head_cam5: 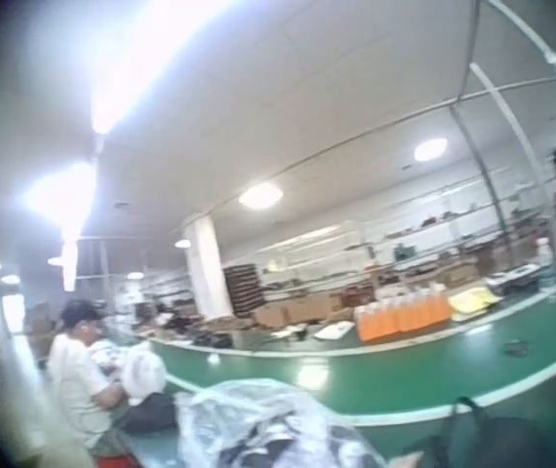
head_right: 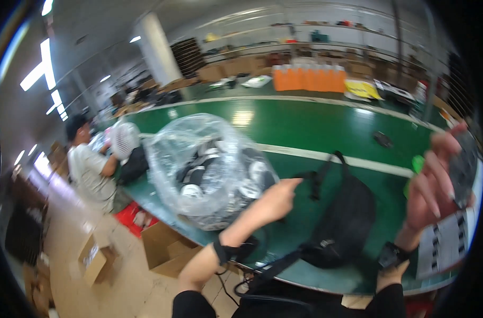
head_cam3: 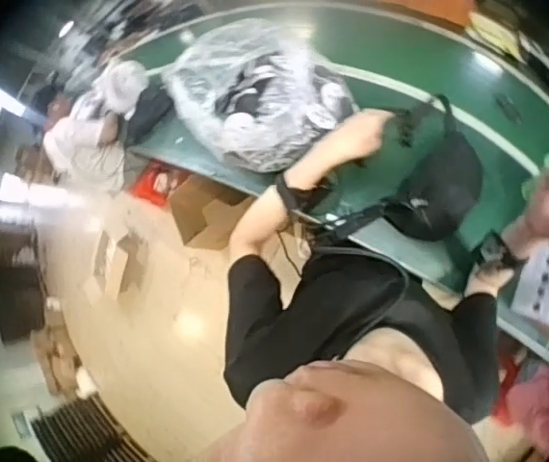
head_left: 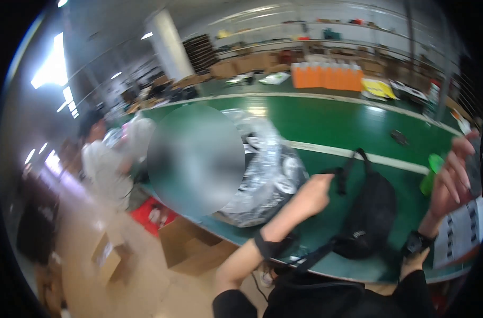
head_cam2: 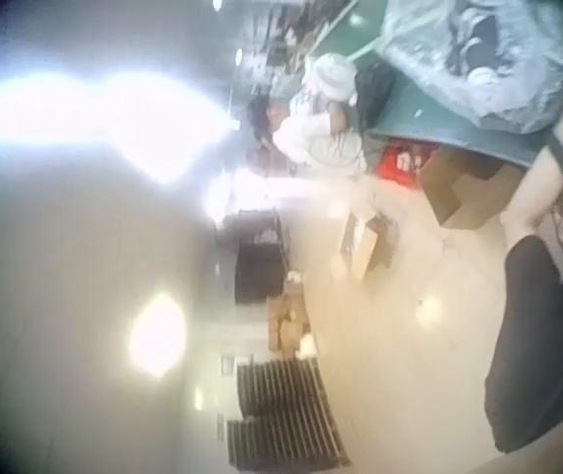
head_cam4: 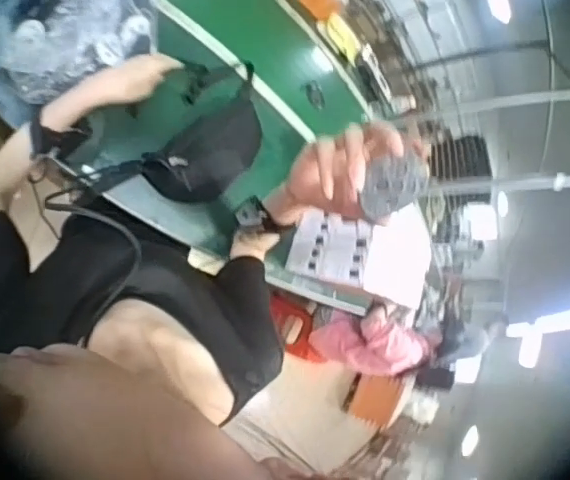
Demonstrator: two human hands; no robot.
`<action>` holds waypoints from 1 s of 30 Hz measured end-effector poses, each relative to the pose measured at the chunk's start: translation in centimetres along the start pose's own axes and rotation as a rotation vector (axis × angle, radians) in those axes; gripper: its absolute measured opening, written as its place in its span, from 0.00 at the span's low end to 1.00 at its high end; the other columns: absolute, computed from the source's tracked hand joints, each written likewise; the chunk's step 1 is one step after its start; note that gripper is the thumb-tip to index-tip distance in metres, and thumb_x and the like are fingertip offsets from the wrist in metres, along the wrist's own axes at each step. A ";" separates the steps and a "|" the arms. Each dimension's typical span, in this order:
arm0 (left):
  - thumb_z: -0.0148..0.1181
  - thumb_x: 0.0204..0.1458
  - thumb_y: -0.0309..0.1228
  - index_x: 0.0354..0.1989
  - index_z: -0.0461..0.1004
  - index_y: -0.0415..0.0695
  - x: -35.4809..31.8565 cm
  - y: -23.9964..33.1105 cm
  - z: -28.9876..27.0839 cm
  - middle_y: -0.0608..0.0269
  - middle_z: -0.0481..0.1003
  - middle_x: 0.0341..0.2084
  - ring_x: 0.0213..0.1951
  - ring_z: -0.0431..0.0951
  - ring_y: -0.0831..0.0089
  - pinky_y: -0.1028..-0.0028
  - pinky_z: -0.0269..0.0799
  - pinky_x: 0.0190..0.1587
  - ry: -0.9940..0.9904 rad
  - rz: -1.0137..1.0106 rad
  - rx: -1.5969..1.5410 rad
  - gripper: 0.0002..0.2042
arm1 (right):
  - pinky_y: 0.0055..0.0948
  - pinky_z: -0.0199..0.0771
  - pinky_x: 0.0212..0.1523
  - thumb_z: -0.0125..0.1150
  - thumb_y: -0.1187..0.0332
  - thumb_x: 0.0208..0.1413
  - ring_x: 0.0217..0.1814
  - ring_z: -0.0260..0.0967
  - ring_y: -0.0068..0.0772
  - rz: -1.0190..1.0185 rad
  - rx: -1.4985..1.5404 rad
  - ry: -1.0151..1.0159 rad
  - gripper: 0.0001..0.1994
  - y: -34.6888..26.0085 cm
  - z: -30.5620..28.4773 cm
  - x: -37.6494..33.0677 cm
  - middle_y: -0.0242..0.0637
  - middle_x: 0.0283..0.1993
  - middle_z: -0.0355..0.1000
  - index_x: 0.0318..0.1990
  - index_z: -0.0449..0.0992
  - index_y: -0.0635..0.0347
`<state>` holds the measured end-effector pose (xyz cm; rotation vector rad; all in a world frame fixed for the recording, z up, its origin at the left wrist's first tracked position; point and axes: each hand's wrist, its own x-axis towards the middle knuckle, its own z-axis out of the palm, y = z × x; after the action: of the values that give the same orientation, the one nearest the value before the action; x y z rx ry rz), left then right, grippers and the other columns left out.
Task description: The recorder assembles components of a portable speaker or similar electronic device by attaching plastic covers and filters.
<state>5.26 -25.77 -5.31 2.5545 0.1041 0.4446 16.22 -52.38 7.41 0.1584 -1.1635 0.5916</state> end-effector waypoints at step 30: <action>0.48 0.47 0.52 0.58 0.58 0.52 5.1 -11.9 -3.8 0.57 0.61 0.54 0.58 0.53 0.59 0.54 0.42 0.58 -0.462 0.117 1.421 0.30 | 0.25 0.72 0.34 0.50 0.50 0.51 0.41 0.71 0.42 -0.218 -0.891 0.542 0.32 -8.2 20.2 -33.0 0.54 0.50 0.65 0.57 0.56 0.63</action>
<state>8.96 -12.89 -6.99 3.9767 0.1213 -0.3898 -4.73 -79.33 -12.56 -0.5992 -0.7713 -0.1169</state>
